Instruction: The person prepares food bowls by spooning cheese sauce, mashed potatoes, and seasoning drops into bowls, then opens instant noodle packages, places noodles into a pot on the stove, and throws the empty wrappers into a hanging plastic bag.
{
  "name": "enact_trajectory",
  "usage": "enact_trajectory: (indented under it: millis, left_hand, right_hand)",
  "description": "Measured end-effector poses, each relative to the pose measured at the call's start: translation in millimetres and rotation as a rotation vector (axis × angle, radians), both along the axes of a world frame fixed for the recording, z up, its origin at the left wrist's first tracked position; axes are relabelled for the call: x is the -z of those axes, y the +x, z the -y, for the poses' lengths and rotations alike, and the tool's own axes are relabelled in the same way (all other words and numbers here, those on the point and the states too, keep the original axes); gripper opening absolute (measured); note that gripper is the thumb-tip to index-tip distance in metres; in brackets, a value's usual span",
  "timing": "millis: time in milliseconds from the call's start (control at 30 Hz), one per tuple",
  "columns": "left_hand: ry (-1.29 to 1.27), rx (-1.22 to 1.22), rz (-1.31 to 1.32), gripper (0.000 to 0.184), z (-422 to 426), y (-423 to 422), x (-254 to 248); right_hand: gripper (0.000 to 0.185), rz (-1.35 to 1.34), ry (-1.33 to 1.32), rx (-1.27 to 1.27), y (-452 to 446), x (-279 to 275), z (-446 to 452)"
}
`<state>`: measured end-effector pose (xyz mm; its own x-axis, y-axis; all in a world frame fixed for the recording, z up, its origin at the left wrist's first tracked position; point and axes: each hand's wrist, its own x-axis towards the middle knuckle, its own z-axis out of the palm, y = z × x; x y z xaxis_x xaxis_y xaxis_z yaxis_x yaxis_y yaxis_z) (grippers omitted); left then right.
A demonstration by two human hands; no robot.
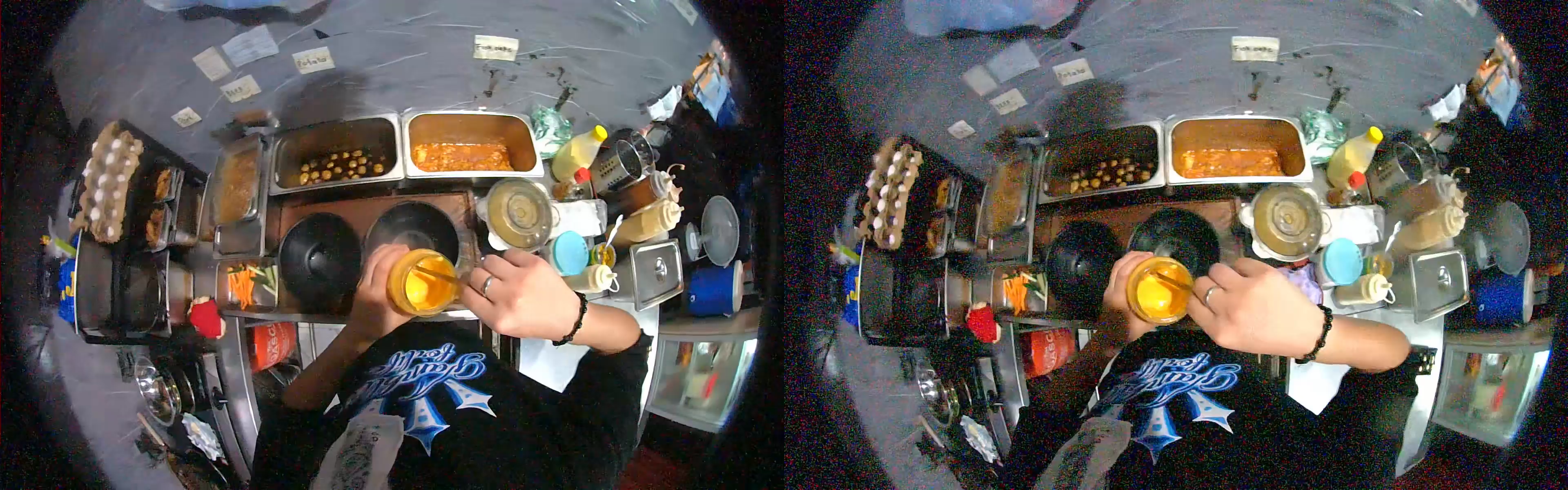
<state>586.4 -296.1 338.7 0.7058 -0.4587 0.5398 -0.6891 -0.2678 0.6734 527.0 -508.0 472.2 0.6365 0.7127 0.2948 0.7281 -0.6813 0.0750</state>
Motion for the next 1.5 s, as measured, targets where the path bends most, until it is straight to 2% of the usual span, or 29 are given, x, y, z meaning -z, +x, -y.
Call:
enact_trajectory:
  millis: [167,233,300,367,400,433,500,633,700,733,767,867,967,1167,1200,1300,1367,1433,1500]
  left_hand:
    - [0.096,-0.008,-0.045,0.072,-32.7,15.5,-7.5]
    - [0.078,0.003,-0.032,0.07,-41.7,22.3,-7.4]
    - [0.118,-0.043,0.073,0.066,-48.4,30.5,-5.3]
    - [0.116,-0.041,0.102,0.064,-56.4,39.0,-5.3]
    - [0.127,-0.051,0.132,0.062,-60.3,42.3,-4.8]
    - [0.12,-0.043,0.128,0.062,-63.4,44.9,-2.6]
    - [0.169,-0.065,0.176,0.061,-67.4,50.2,2.7]
    - [0.214,-0.042,0.173,0.066,-67.7,55.7,10.2]
    - [0.194,-0.047,0.196,0.067,-66.9,59.0,18.2]
    - [0.178,-0.056,0.223,0.067,-66.8,60.8,20.8]
    - [0.175,-0.056,0.22,0.067,-66.9,62.8,21.6]
    - [0.196,-0.043,0.16,0.06,-66.0,67.7,21.9]
    - [0.185,-0.042,0.17,0.057,-62.1,71.8,26.3]
    - [0.26,-0.099,0.113,0.058,-55.1,71.8,28.6]
    - [0.295,-0.12,0.117,0.069,-55.7,72.5,34.4]
    - [0.342,-0.168,0.057,0.073,-60.3,72.2,38.4]
    - [0.369,-0.203,0.044,0.078,-66.2,73.2,44.2]
    - [0.428,-0.257,-0.021,0.08,-74.4,74.1,47.9]
    - [0.423,-0.287,-0.02,0.08,-81.5,72.1,49.4]
  right_hand:
    - [0.016,-0.03,-0.094,-0.01,4.5,2.9,-33.7]
    - [0.015,-0.174,-0.135,0.148,6.4,-0.7,-43.9]
    - [0.014,-0.263,-0.061,0.23,9.7,4.1,-51.0]
    - [0.035,-0.438,-0.185,0.285,8.6,7.4,-58.3]
    - [0.034,-0.471,-0.081,0.287,8.4,12.3,-60.4]
    - [0.034,-0.475,-0.085,0.296,10.6,13.2,-61.4]
    - [0.024,-0.586,0.144,0.294,16.9,14.3,-62.5]
    - [0.021,-0.72,0.333,0.36,20.8,33.4,-65.2]
    - [0.02,-0.809,0.65,0.433,16.5,46.9,-62.6]
    - [0.022,-0.937,0.745,0.519,13.5,48.8,-61.7]
    - [0.022,-0.939,0.742,0.522,9.8,54.1,-58.1]
    - [0.024,-1.268,1.124,0.639,2.1,57.3,-50.3]
    - [0.023,-1.24,1.214,0.667,-7.3,65.1,-39.4]
    - [0.024,-1.2,1.166,0.719,-18.6,73.5,-16.5]
    - [0.024,-1.189,1.162,0.743,-21.5,77.0,-13.5]
    - [0.023,-1.167,1.232,0.754,-27.8,85.2,-12.0]
    - [0.023,-1.168,1.282,0.89,-33.1,99.1,-3.8]
    - [0.022,-1.094,1.261,0.864,-35.5,129.1,0.5]
    - [0.02,-0.698,0.988,0.94,-36.2,157.8,-2.3]
